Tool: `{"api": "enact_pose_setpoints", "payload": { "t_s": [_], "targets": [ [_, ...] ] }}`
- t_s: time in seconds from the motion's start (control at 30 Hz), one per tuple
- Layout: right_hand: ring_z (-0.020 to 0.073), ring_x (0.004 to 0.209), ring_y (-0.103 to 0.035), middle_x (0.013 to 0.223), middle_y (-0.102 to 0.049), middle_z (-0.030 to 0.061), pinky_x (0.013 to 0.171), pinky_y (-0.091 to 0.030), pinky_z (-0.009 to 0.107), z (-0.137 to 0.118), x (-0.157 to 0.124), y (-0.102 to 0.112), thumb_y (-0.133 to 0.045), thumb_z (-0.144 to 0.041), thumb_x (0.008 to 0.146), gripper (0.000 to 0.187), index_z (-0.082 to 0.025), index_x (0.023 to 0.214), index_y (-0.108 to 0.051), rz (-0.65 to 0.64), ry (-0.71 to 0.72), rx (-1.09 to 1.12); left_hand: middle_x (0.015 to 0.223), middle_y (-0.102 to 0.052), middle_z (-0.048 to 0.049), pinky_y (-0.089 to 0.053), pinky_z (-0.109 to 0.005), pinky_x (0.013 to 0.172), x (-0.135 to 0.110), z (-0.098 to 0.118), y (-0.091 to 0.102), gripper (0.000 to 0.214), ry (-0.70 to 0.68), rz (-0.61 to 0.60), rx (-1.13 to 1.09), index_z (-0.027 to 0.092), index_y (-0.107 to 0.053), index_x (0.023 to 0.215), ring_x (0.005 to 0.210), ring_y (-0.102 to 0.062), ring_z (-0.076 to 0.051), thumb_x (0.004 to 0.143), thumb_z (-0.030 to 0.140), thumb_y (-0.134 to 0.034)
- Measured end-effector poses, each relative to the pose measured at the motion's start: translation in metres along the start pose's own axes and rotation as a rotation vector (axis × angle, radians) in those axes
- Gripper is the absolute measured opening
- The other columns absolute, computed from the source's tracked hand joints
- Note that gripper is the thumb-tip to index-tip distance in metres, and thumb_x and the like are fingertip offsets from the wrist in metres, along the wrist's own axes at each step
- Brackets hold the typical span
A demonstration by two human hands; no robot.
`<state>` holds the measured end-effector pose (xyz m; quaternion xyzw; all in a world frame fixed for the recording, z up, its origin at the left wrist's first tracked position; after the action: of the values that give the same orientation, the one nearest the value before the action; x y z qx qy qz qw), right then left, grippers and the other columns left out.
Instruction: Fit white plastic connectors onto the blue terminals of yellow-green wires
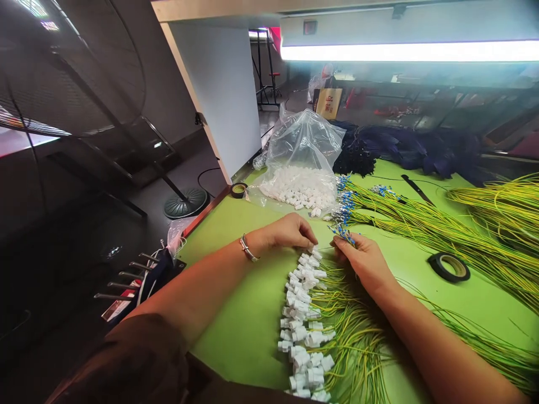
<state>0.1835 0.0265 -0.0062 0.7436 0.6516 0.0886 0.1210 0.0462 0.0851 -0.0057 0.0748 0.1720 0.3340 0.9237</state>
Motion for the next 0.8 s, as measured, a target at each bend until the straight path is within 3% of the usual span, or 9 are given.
{"api": "enact_pose_setpoints", "payload": {
  "t_s": [0.1, 0.17, 0.2, 0.3, 0.37, 0.5, 0.63, 0.8],
  "targets": [
    [0.0137, 0.057, -0.048, 0.060, -0.058, 0.0012, 0.055, -0.037, 0.026, 0.004, 0.001, 0.007, -0.066, -0.044, 0.071, 0.029, -0.016, 0.065, -0.063, 0.067, 0.002, 0.036, 0.073, -0.072, -0.0057, -0.044, -0.019, 0.054, -0.006, 0.005, 0.003, 0.020, -0.023, -0.118, 0.285, 0.010, -0.075, 0.082, 0.059, -0.060, -0.011, 0.063, 0.015, -0.070],
    [0.0126, 0.053, -0.046, 0.060, -0.059, 0.0015, 0.051, -0.036, 0.026, 0.011, 0.001, 0.006, -0.067, -0.045, 0.070, 0.029, -0.017, 0.064, -0.063, 0.074, -0.042, 0.088, 0.075, -0.072, -0.0055, -0.045, -0.020, 0.057, -0.005, 0.006, 0.010, 0.019, -0.036, -0.081, 0.373, 0.010, -0.075, 0.083, 0.062, -0.060, -0.012, 0.067, 0.018, -0.068],
    [0.0114, 0.049, -0.044, 0.058, -0.058, 0.0014, 0.048, -0.034, 0.026, 0.013, 0.001, 0.004, -0.068, -0.046, 0.070, 0.030, -0.017, 0.064, -0.063, 0.063, -0.065, 0.116, 0.076, -0.072, -0.0060, -0.045, -0.021, 0.059, -0.003, 0.007, 0.020, 0.019, -0.046, 0.014, 0.408, 0.010, -0.075, 0.084, 0.064, -0.060, -0.013, 0.071, 0.020, -0.065],
    [0.0084, 0.041, -0.035, 0.054, -0.057, -0.0001, 0.040, -0.026, 0.024, 0.016, 0.000, 0.000, -0.070, -0.047, 0.068, 0.031, -0.017, 0.069, -0.062, 0.043, -0.097, 0.189, 0.094, -0.071, -0.0103, -0.048, -0.028, 0.077, -0.001, 0.018, 0.054, 0.026, -0.174, 0.469, 0.559, 0.010, -0.072, 0.099, 0.082, -0.062, -0.017, 0.080, 0.019, -0.056],
    [0.0076, 0.040, -0.033, 0.055, -0.059, -0.0008, 0.038, -0.023, 0.023, 0.016, -0.001, -0.002, -0.072, -0.046, 0.066, 0.033, -0.017, 0.078, -0.062, 0.046, -0.113, 0.249, 0.111, -0.066, -0.0129, -0.044, -0.033, 0.092, 0.000, 0.023, 0.057, 0.032, -0.295, 0.616, 0.698, 0.011, -0.067, 0.111, 0.100, -0.059, -0.020, 0.083, 0.014, -0.053],
    [0.0070, 0.040, -0.034, 0.057, -0.062, -0.0001, 0.039, -0.023, 0.022, 0.012, -0.002, -0.003, -0.074, -0.043, 0.065, 0.032, -0.017, 0.079, -0.060, 0.044, -0.085, 0.306, 0.109, -0.065, -0.0123, -0.040, -0.038, 0.097, 0.012, 0.013, 0.041, 0.025, -0.373, 0.524, 0.906, 0.014, -0.069, 0.100, 0.103, -0.056, -0.021, 0.086, 0.012, -0.048],
    [0.0072, 0.042, -0.033, 0.053, -0.054, -0.0026, 0.040, -0.023, 0.024, 0.011, -0.003, -0.001, -0.071, -0.040, 0.069, 0.026, -0.017, 0.069, -0.060, 0.047, -0.047, 0.233, 0.092, -0.066, -0.0106, -0.042, -0.036, 0.090, 0.008, 0.008, 0.041, 0.026, -0.314, 0.563, 0.979, 0.014, -0.070, 0.087, 0.092, -0.056, -0.020, 0.088, 0.012, -0.044],
    [0.0068, 0.044, -0.027, 0.051, -0.043, -0.0059, 0.043, -0.022, 0.024, 0.009, -0.003, 0.004, -0.067, -0.032, 0.068, 0.017, -0.017, 0.066, -0.060, 0.091, -0.019, 0.129, 0.090, -0.060, -0.0107, -0.045, -0.035, 0.082, 0.002, 0.005, 0.046, 0.034, -0.241, 0.595, 0.992, 0.015, -0.069, 0.106, 0.090, -0.054, -0.022, 0.086, 0.009, -0.042]
  ]
}}
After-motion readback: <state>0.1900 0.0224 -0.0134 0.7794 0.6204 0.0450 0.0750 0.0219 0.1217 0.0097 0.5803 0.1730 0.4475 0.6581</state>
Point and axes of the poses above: each hand's wrist, its own x-axis towards the middle knuckle, its own y-axis out of the back of the hand, z = x × y, the point moved 9 cm from there along x, towards the middle knuckle
